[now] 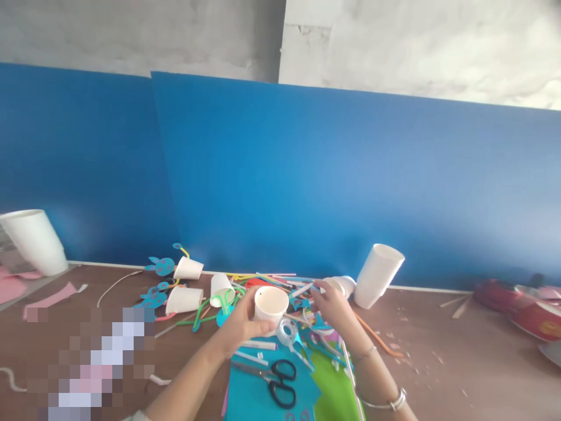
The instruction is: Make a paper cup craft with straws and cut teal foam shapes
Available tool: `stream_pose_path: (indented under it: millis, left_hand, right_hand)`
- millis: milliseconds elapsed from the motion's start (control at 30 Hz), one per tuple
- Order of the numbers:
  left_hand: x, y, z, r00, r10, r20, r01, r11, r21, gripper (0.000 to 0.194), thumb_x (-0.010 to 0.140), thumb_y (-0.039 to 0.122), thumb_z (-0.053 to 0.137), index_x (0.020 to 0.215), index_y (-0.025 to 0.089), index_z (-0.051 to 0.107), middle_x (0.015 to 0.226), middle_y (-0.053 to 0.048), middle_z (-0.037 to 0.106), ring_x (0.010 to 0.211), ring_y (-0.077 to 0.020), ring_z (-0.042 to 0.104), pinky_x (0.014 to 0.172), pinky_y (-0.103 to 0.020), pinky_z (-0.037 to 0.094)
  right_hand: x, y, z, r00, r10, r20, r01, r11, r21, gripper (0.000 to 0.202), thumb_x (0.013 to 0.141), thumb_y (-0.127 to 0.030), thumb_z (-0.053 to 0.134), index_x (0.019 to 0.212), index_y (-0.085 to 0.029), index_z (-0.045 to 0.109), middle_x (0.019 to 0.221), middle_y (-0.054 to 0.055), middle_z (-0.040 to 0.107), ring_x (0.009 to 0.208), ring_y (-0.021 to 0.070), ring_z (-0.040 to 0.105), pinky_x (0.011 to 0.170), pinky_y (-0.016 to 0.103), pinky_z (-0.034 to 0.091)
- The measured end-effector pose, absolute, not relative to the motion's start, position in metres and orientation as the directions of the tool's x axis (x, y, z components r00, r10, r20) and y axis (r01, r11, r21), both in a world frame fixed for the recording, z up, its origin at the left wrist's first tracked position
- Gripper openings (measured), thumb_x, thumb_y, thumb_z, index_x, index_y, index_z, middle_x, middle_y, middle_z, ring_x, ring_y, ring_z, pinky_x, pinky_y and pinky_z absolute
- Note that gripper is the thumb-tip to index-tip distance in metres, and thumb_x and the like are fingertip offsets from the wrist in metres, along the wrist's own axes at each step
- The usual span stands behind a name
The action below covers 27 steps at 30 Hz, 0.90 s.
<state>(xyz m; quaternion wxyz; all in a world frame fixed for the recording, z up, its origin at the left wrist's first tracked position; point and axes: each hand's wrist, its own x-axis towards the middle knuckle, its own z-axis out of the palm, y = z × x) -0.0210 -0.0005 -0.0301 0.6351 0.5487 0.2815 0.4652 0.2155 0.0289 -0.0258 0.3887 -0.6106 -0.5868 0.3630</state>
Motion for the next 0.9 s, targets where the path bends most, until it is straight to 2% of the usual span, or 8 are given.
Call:
stream_pose_path:
  millis: [67, 133, 233, 300, 433, 700, 800, 900]
  left_hand:
    - [-0.022, -0.001, -0.041, 0.356, 0.923, 0.146, -0.211, -0.074, 0.975, 0.064, 0.059, 0.028, 0.081, 0.114, 0.019, 0.051, 0.112, -0.009, 0.062, 0.105, -0.0271, 0.056, 0.091, -0.035, 0.041]
    - [-0.021, -0.003, -0.049, 0.285, 0.941, 0.182, -0.141, -0.146, 0.979, 0.065, 0.059, 0.027, 0.082, 0.114, 0.02, 0.049, 0.113, -0.009, 0.061, 0.107, -0.0277, 0.055, 0.092, -0.036, 0.04]
    - [-0.017, -0.007, -0.058, 0.165, 0.942, 0.292, -0.074, -0.283, 0.956, 0.062, 0.062, 0.03, 0.08, 0.113, 0.02, 0.046, 0.115, -0.011, 0.057, 0.108, -0.0283, 0.054, 0.091, -0.035, 0.042]
    - [-0.013, -0.01, -0.063, 0.127, 0.942, 0.312, -0.043, -0.309, 0.95, 0.058, 0.066, 0.033, 0.078, 0.111, 0.02, 0.043, 0.111, -0.011, 0.057, 0.102, -0.027, 0.057, 0.085, -0.034, 0.045]
    - [-0.007, -0.016, -0.071, 0.052, 0.975, 0.218, -0.025, -0.216, 0.976, 0.056, 0.067, 0.033, 0.077, 0.105, 0.023, 0.037, 0.099, -0.007, 0.059, 0.091, -0.0249, 0.061, 0.078, -0.034, 0.048]
    - [-0.001, -0.02, -0.071, -0.067, 0.979, 0.195, -0.163, -0.203, 0.965, 0.071, 0.058, 0.024, 0.08, 0.118, 0.021, 0.043, 0.106, -0.009, 0.062, 0.098, -0.027, 0.061, 0.086, -0.037, 0.047]
    - [-0.005, -0.014, -0.074, -0.017, 0.986, 0.166, -0.142, -0.167, 0.976, 0.062, 0.057, 0.022, 0.079, 0.111, 0.02, 0.05, 0.108, -0.01, 0.063, 0.105, -0.0289, 0.058, 0.091, -0.038, 0.044]
    - [-0.01, -0.01, -0.074, -0.007, 0.996, 0.089, -0.166, -0.089, 0.982, 0.062, 0.058, 0.023, 0.079, 0.113, 0.02, 0.05, 0.111, -0.011, 0.064, 0.106, -0.0296, 0.058, 0.093, -0.04, 0.043]
  right_hand:
    - [0.201, 0.018, -0.015, 0.011, 0.999, 0.05, 0.428, 0.041, -0.903, 0.038, 0.082, -0.043, 0.053, 0.109, -0.017, 0.063, 0.063, 0.002, 0.066, 0.051, 0.0167, 0.056, 0.047, 0.028, 0.041]
    - [0.185, 0.006, -0.005, -0.224, 0.969, 0.109, 0.36, 0.186, -0.914, 0.044, 0.083, -0.045, 0.054, 0.116, -0.018, 0.062, 0.092, 0.007, 0.07, 0.073, 0.0198, 0.063, 0.062, 0.03, 0.048]
    - [0.164, -0.009, 0.003, -0.352, 0.925, 0.144, 0.421, 0.294, -0.858, 0.062, 0.069, -0.038, 0.074, 0.126, -0.025, 0.055, 0.109, 0.006, 0.066, 0.087, 0.0219, 0.061, 0.073, 0.032, 0.048]
    - [0.156, -0.014, 0.002, -0.348, 0.927, 0.141, 0.475, 0.304, -0.826, 0.06, 0.064, -0.031, 0.078, 0.121, -0.025, 0.059, 0.106, 0.005, 0.068, 0.087, 0.0226, 0.061, 0.074, 0.032, 0.047]
    - [0.151, -0.013, -0.003, -0.37, 0.921, 0.126, 0.516, 0.316, -0.796, 0.034, 0.068, -0.016, 0.069, 0.102, -0.023, 0.068, 0.092, 0.003, 0.071, 0.077, 0.0201, 0.062, 0.07, 0.03, 0.046]
    - [0.15, -0.01, -0.006, -0.365, 0.922, 0.133, 0.5, 0.314, -0.807, 0.045, 0.066, -0.016, 0.068, 0.11, -0.025, 0.066, 0.096, 0.004, 0.071, 0.079, 0.021, 0.063, 0.066, 0.029, 0.047]
    - [0.155, -0.003, -0.011, -0.329, 0.933, 0.148, 0.485, 0.302, -0.821, 0.041, 0.076, -0.025, 0.062, 0.117, -0.023, 0.062, 0.101, 0.006, 0.071, 0.082, 0.0219, 0.065, 0.069, 0.03, 0.049]
    - [0.171, 0.011, -0.02, -0.143, 0.962, 0.232, 0.674, 0.266, -0.689, 0.035, 0.089, -0.026, 0.044, 0.119, -0.02, 0.062, 0.108, 0.009, 0.07, 0.094, 0.0231, 0.064, 0.079, 0.032, 0.047]
